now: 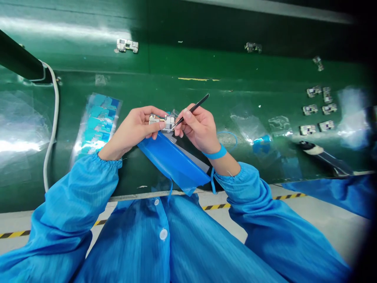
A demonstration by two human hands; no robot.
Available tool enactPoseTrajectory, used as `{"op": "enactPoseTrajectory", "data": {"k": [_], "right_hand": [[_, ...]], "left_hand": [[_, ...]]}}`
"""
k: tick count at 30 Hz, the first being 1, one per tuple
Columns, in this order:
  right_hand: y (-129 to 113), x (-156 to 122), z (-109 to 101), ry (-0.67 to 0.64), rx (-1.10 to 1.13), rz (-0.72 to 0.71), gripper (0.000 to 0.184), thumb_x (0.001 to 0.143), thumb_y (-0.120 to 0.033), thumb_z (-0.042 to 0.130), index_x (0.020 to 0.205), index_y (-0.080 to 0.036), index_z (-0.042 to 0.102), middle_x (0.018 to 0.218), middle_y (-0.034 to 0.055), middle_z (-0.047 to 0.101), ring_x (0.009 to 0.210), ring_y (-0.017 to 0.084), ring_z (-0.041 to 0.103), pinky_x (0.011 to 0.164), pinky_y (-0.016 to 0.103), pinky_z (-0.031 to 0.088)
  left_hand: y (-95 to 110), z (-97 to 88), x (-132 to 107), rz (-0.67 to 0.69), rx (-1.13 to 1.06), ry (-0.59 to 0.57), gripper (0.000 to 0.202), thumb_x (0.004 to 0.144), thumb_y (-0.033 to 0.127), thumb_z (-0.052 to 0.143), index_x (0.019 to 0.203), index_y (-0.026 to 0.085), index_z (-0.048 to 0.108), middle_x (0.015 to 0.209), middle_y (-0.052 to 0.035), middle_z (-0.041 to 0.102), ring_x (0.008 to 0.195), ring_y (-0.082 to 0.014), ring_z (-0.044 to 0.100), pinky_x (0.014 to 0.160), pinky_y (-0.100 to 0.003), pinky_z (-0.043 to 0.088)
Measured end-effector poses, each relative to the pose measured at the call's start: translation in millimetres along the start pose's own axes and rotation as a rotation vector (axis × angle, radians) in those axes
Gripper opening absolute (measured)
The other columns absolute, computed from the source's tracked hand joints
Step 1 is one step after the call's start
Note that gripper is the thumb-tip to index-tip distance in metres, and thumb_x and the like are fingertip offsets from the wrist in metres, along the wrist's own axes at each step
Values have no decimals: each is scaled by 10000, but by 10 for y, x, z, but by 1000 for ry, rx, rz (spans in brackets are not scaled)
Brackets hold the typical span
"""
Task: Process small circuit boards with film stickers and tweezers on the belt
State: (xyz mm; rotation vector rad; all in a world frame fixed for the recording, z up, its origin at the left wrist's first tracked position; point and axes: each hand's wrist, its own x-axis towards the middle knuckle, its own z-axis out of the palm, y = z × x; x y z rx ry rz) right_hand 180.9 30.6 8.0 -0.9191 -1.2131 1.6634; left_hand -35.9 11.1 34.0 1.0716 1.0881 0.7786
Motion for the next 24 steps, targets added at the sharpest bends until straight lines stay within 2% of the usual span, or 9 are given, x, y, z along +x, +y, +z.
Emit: {"op": "enactPoseTrajectory", "data": {"k": [2, 5, 9, 15, 20, 24], "right_hand": [[11, -11, 10, -23, 1, -3, 578, 872, -762, 865, 899, -228, 645, 681, -28, 705, 577, 135, 709, 531, 247, 563], [35, -29, 24, -48, 4, -6, 571, 885, -758, 857, 920, -229, 645, 697, -24, 723, 595, 144, 726, 546, 253, 577], [72, -40, 35, -56, -45, 7, 604, 880, -798, 831, 932, -234, 622, 708, -17, 718, 610, 150, 723, 564, 267, 594], [89, -29, 33, 25, -136, -32, 622, 880, -849, 786, 940, -254, 615, 723, -19, 698, 597, 142, 689, 550, 275, 580], [101, -14, 24, 79, -201, -7, 604, 903, -843, 770, 940, -262, 610, 733, -16, 695, 604, 148, 681, 550, 280, 586], [105, -12, 24, 99, -210, 9, 574, 936, -810, 762, 943, -258, 605, 738, -12, 688, 615, 146, 691, 551, 269, 590]], "left_hand": [[-48, 16, 17, 26, -67, 47, 258, 889, 197, 904, 1102, 133, 773, 641, 16, 657, 578, -89, 577, 525, -196, 393], [-116, 40, 41, 66, -134, 49, 272, 878, 176, 917, 1093, 150, 752, 758, 6, 714, 641, -85, 634, 607, -188, 501], [-132, 70, 47, 62, -123, 19, 245, 948, 219, 866, 1103, 178, 681, 933, -23, 765, 770, -141, 753, 755, -261, 636], [-60, 66, 18, 133, -15, 24, 344, 978, 165, 828, 1304, 201, 725, 900, -4, 767, 728, -143, 766, 753, -248, 618], [-31, 59, 16, 104, 38, 14, 248, 956, 141, 839, 1183, 177, 746, 895, -33, 783, 753, -174, 795, 741, -270, 630], [-45, 59, 19, 108, 65, 3, 248, 949, 111, 810, 1176, 182, 737, 855, -20, 779, 740, -176, 784, 739, -277, 634]]}}
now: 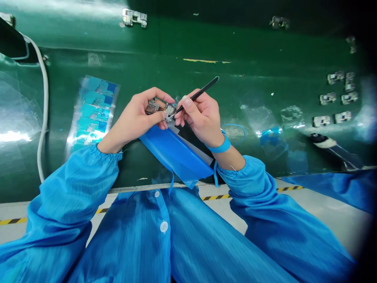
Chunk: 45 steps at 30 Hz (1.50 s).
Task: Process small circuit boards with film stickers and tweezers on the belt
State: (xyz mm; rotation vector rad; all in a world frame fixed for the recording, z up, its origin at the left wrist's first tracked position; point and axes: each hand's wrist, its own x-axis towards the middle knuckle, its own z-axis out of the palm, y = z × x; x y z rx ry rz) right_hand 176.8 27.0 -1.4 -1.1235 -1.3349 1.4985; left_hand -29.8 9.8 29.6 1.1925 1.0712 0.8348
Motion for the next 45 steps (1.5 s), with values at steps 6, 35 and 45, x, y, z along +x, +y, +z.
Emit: {"op": "enactPoseTrajectory", "data": {"k": [6, 35, 45], "right_hand": [[28, 6, -9, -4, 20, 0, 604, 914, -835, 762, 960, -252, 611, 727, -18, 677, 615, 140, 718, 526, 249, 579], [122, 27, -62, -44, 59, -40, 587, 941, -814, 750, 1029, -254, 598, 740, -32, 683, 641, 142, 750, 531, 224, 577], [196, 57, -102, -86, 43, -67, 567, 968, -810, 726, 1055, -264, 598, 763, -37, 690, 650, 152, 749, 533, 252, 609]], "left_hand": [[-2, 14, -5, 18, 9, 5, 256, 939, 48, 758, 1160, 173, 731, 843, -11, 793, 704, -166, 764, 710, -272, 624], [-63, 36, 15, 55, -67, 27, 292, 892, -13, 783, 1135, 145, 748, 879, -9, 794, 693, -157, 783, 660, -250, 634], [-122, 23, 31, 107, -63, 27, 288, 874, 3, 809, 1100, 172, 757, 888, -16, 796, 688, -169, 789, 631, -260, 637]]}}
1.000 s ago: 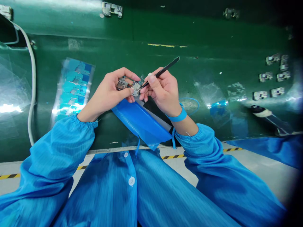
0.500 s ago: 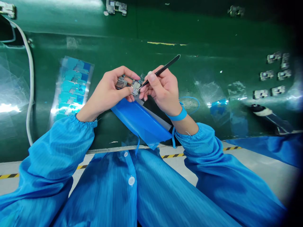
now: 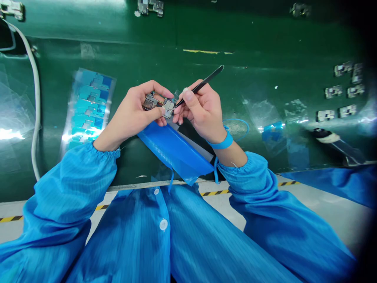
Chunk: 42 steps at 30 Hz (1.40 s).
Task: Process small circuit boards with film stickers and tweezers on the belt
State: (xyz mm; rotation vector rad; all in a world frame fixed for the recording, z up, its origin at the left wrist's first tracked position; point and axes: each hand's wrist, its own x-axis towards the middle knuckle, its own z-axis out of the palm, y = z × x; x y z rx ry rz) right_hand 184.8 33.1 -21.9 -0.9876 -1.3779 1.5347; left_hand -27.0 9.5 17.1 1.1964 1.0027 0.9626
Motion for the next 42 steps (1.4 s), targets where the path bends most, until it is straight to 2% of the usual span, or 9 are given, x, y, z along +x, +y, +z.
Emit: {"op": "enactPoseTrajectory", "data": {"k": [13, 22, 32, 42], "right_hand": [[17, 9, -8, 5, -32, -28, 588, 951, -827, 719, 1047, -255, 621, 745, -48, 678, 619, 134, 736, 516, 249, 575], [33, 4, -25, 7, -51, -12, 596, 949, -828, 715, 1077, -251, 635, 787, -39, 705, 687, 152, 774, 555, 258, 595], [0, 12, -3, -2, -16, -35, 609, 919, -844, 744, 1042, -261, 618, 739, -52, 705, 604, 138, 742, 526, 248, 594], [-25, 6, 15, 40, -39, -1, 637, 889, -883, 739, 1019, -271, 618, 718, -42, 694, 612, 147, 748, 491, 236, 572]], "left_hand": [[-2, -15, 3, 4, 4, -16, 251, 883, 87, 883, 1081, 181, 760, 881, -32, 799, 674, -190, 781, 616, -298, 640], [2, -25, -2, 19, 11, -38, 273, 890, 247, 942, 1069, 205, 741, 899, -40, 811, 695, -192, 772, 626, -309, 653], [33, -18, -20, -4, 20, -36, 260, 902, 178, 915, 1096, 202, 745, 907, -43, 813, 713, -191, 777, 657, -311, 637], [40, -4, -23, 3, 13, -19, 285, 891, 77, 882, 1131, 158, 750, 903, -41, 805, 707, -183, 773, 655, -308, 626]]}}
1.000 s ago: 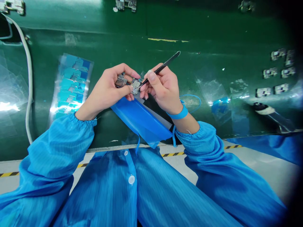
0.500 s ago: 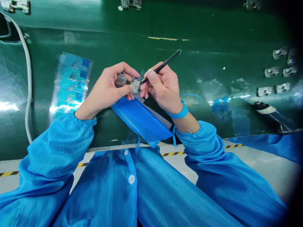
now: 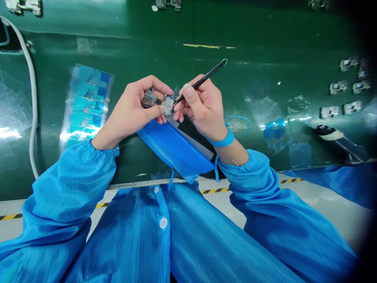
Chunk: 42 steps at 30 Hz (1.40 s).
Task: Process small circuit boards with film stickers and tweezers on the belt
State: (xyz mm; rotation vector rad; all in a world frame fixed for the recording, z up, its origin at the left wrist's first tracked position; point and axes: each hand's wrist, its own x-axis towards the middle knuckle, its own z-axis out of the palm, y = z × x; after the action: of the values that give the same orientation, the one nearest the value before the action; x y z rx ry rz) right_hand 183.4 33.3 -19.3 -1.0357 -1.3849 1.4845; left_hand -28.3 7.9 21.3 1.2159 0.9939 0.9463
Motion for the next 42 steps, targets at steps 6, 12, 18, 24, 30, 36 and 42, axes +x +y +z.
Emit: {"op": "enactPoseTrajectory", "data": {"k": [6, 12, 18, 24, 30, 36, 42], "right_hand": [[1, 2, -11, -3, -6, 6, 635, 892, -885, 735, 1031, -275, 627, 729, -40, 702, 674, 165, 779, 534, 257, 598], [-44, 4, 17, -24, 44, -34, 610, 887, -843, 788, 991, -274, 595, 698, -51, 710, 566, 136, 727, 480, 257, 548], [-13, 12, -2, 18, 15, -34, 644, 868, -893, 758, 1037, -288, 619, 757, -31, 729, 695, 173, 794, 522, 265, 585], [-57, 28, -26, 94, 4, -89, 631, 892, -908, 715, 1032, -302, 609, 749, -29, 719, 627, 149, 757, 507, 264, 569], [-98, 6, -12, 131, -66, -106, 640, 908, -927, 674, 1034, -302, 617, 762, -6, 701, 648, 178, 750, 519, 301, 591], [-81, -5, -30, 181, -75, -125, 598, 955, -901, 644, 1063, -313, 624, 805, 3, 695, 732, 189, 764, 558, 312, 580], [-67, 41, -41, 317, -1, -362, 493, 1059, -733, 661, 918, -265, 590, 869, -8, 589, 727, 143, 643, 645, 320, 561]], "left_hand": [[17, 8, -5, 2, 5, 4, 280, 893, 91, 900, 1117, 168, 751, 895, -33, 805, 708, -182, 771, 660, -316, 630], [25, 7, -7, -7, 41, -10, 360, 900, 159, 952, 1172, 129, 719, 884, -24, 794, 713, -146, 758, 713, -305, 630], [-6, 1, -2, 7, 33, 9, 348, 878, 157, 949, 1150, 175, 733, 869, -5, 779, 710, -151, 757, 722, -331, 655], [-22, -11, 11, -3, -28, 29, 332, 861, 172, 933, 1138, 212, 756, 926, -33, 793, 739, -198, 788, 700, -357, 672], [-27, -19, 13, 13, -21, 38, 293, 909, 352, 947, 1107, 230, 770, 852, -22, 774, 689, -198, 767, 664, -357, 662], [-51, -36, 18, 77, 10, 79, 427, 841, 507, 999, 1092, 248, 769, 850, -5, 777, 656, -170, 737, 626, -323, 620], [4, -9, 12, 42, -52, 99, 356, 951, 495, 904, 1133, 227, 757, 869, -22, 759, 699, -172, 766, 660, -305, 653]]}}
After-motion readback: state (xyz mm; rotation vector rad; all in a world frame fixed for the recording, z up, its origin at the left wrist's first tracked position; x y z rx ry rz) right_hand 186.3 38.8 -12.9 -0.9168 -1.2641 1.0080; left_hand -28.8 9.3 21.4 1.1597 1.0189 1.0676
